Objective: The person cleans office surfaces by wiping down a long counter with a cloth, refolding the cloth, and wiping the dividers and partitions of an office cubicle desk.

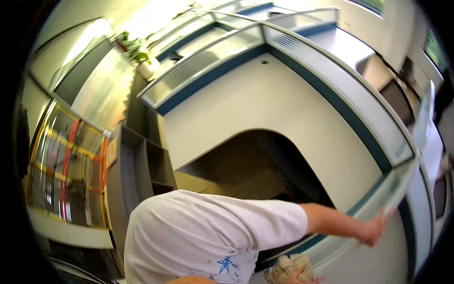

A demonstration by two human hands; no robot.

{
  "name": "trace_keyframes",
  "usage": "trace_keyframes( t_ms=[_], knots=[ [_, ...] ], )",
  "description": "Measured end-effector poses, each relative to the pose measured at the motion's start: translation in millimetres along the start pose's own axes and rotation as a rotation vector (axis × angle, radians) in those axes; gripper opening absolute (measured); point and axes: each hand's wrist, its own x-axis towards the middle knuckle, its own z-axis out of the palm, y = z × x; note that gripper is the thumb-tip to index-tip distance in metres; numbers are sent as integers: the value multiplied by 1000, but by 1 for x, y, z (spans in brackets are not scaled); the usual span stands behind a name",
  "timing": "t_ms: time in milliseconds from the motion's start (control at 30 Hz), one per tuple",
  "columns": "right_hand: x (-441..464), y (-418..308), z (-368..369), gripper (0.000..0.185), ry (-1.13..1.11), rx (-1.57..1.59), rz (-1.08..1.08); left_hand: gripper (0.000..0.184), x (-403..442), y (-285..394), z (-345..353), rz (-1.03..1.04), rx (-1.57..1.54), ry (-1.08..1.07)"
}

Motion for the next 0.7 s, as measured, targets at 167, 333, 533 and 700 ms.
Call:
trace_keyframes(
  t_ms=[167, 333, 533, 700],
  knots=[
    [59, 7, 32, 89, -13, -191, -117, 42, -11, -12, -1, 78, -190, 148],
    [132, -23, 35, 99, -239, -83, 67, 33, -11, -37, 15, 124, -317, 240],
    [194, -27, 69, 84, -317, 138, -14, 24, 3, -46, 33, 173, -447, 349],
    [230, -30, 78, 73, -289, 192, 18, 18, 19, -35, 35, 213, -632, 493]
  ],
)
